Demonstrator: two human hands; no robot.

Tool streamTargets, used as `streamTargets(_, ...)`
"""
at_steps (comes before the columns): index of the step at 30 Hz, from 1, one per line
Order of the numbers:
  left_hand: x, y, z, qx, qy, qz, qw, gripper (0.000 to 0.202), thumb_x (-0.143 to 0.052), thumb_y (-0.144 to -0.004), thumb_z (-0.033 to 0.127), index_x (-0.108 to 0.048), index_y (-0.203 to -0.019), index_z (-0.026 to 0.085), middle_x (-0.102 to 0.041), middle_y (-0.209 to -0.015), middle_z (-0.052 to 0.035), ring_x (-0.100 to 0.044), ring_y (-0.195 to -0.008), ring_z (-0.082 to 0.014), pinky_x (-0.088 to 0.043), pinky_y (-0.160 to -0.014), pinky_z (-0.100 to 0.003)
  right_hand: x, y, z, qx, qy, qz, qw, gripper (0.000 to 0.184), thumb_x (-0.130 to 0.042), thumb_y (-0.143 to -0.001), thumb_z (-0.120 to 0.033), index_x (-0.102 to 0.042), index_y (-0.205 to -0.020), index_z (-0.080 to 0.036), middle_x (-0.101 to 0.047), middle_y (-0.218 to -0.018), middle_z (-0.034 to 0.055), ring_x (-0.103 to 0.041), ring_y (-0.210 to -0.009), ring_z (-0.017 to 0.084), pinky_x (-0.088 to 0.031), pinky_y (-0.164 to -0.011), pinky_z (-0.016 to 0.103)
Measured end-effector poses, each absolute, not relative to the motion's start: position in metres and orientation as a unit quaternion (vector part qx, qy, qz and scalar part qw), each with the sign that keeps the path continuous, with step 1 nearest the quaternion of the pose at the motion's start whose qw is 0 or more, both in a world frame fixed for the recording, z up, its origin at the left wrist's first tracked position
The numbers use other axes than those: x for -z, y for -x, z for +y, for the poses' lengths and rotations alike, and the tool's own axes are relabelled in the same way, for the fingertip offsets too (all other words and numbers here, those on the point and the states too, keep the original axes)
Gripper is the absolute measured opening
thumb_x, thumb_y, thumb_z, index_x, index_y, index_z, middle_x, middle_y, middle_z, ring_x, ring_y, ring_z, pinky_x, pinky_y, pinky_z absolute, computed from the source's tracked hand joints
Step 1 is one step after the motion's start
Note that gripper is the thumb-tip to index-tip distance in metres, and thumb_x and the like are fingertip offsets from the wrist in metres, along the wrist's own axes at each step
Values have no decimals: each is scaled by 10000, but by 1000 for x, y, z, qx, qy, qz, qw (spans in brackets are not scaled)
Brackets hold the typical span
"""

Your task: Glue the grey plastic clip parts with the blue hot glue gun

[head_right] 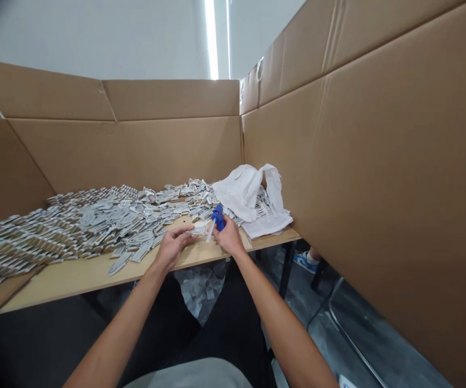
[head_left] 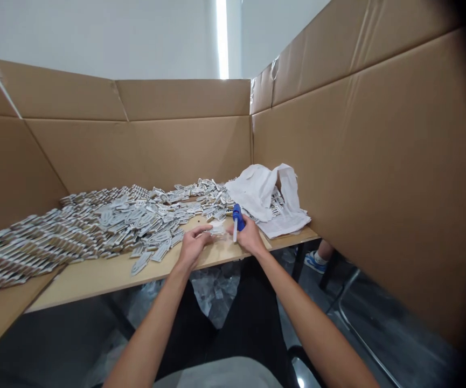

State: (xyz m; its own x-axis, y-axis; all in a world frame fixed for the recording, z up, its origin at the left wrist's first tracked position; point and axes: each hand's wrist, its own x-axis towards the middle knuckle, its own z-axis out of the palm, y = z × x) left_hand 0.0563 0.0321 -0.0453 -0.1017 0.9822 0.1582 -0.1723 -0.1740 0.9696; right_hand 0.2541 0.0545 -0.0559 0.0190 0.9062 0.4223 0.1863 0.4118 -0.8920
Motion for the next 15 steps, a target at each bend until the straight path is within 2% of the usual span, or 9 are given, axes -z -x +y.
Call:
streamTargets(2, 46, -57, 31, -605, -489, 437, 452, 355, -871, -627, 253, -770, -946, 133, -776, -1023, -100, -764, -810, -222, -645, -855, -386, 55, -255, 54, -345, 423, -606, 578, 338, -782, -728, -383, -566, -928, -219, -705, -821, 11, -668, -702, 193, -541, -706, 315)
streamTargets(6, 48, -57, 30, -620, -501, 447, 407, 419, -914, -603, 258, -737, -969, 153, -760, -1041, -96, -755, -854, -232, -661, -800, -376, 52, -256, 51, -355, 412, -586, 600, 260, -739, -776, -384, -564, -893, -230, -718, -842, 27, -714, -826, 207, -554, -867, 344)
streamTargets(10, 50, -56, 31, -623, -490, 456, 405, 553, -944, -550, 258, -726, -1046, 149, -749, -939, -88, -748, -872, -240, -651, -744, -344, 51, -248, 48, -382, 402, -591, 586, 273, -754, -768, -409, -588, -885, -227, -706, -835, 28, -698, -810, 211, -560, -852, 357)
streamTargets(15, 49, -58, 29, -611, -484, 443, 444, 500, -936, -577, 342, -741, -976, 114, -766, -868, -95, -727, -688, -200, -633, -699, -339, 60, -234, 49, -366, 371, -624, 582, 346, -784, -743, -373, -594, -983, -214, -724, -887, 36, -699, -789, 196, -561, -821, 335)
